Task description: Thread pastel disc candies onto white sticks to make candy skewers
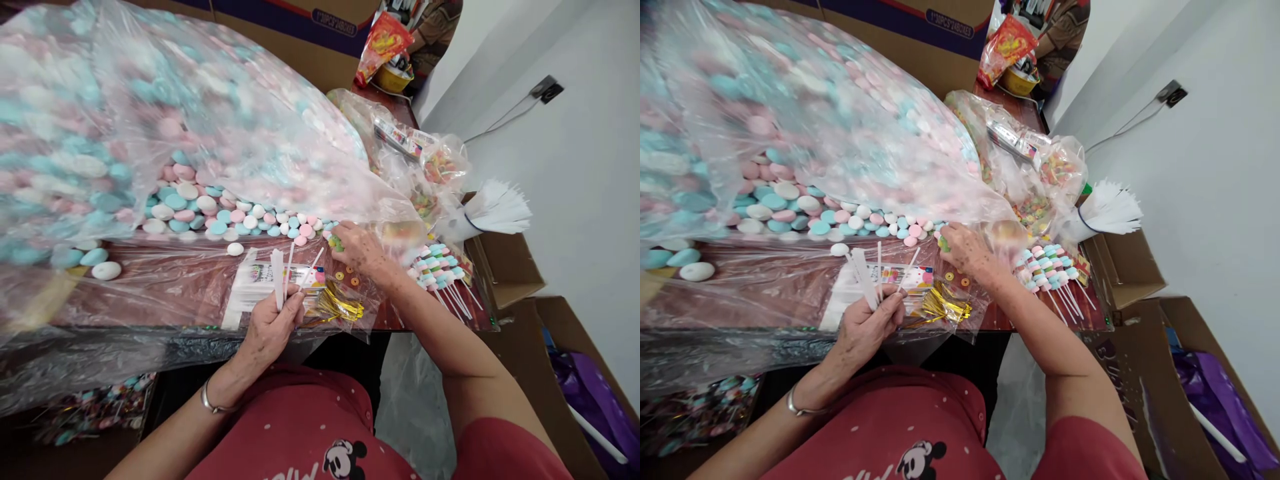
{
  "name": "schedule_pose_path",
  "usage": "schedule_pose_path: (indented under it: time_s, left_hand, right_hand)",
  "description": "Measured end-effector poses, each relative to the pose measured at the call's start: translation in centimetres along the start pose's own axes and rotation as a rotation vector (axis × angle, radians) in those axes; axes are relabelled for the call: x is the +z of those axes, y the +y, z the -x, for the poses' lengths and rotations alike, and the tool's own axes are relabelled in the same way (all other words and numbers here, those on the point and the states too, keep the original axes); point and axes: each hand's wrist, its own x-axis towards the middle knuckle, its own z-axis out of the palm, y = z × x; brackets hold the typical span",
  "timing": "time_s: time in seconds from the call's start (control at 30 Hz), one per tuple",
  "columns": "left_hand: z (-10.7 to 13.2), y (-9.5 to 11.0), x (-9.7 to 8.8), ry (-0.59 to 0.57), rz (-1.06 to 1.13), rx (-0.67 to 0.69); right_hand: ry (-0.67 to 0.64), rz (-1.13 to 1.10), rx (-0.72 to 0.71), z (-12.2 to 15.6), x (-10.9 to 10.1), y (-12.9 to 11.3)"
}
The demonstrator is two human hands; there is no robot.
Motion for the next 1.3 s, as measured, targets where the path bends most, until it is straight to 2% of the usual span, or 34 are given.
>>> schedule_pose_path:
  time_s: [0.13, 0.27, 0.43, 0.53, 0.63, 0.7, 0.77, 0.93, 1.13, 1.3]
  left_hand:
    - [0.0, 0.1, 0.0, -0.005, 0.007, -0.004]
    - [0.0, 0.2, 0.0, 0.010, 0.026, -0.015]
    - [-0.1, 0.3, 0.0, 0.007, 0.044, -0.018]
    - [-0.1, 0.4, 0.1, 0.008, 0.054, -0.033]
    - [-0.1, 0.6, 0.1, 0.003, 0.074, -0.059]
    - [-0.1, 0.7, 0.1, 0.005, 0.101, -0.078]
    - [-0.2, 0.7, 0.1, 0.014, 0.134, -0.094]
    - [-0.3, 0.7, 0.1, 0.035, 0.190, -0.114]
    - [-0.3, 0.8, 0.1, 0.066, 0.169, -0.120]
    - [-0.3, 1.0, 0.2, 0.106, 0.147, -0.131]
  right_hand:
    - [0.027, 0.032, 0.054, -0.2, -0.4, 1.0]
    - [0.043, 0.011, 0.024, 0.5, -0.8, 1.8]
    - [0.162, -0.082, -0.008, 1.0, -1.4, 2.5]
    - [0.198, -0.055, 0.041, 1.2, -1.7, 2.8]
    - [0.246, -0.018, 0.101, 1.9, -1.9, 2.5]
    - [0.323, -0.049, 0.087, 2.8, -1.9, 1.9]
    - [0.347, -0.113, 0.042, 3.9, -1.7, 1.3]
    - [0.230, -0.194, 0.030, 6.4, -0.2, 1.4]
    - [0.070, -0.141, -0.004, 7.8, 1.5, 1.7]
    - [0.037, -0.175, 0.028, 8.1, 2.1, 1.2]
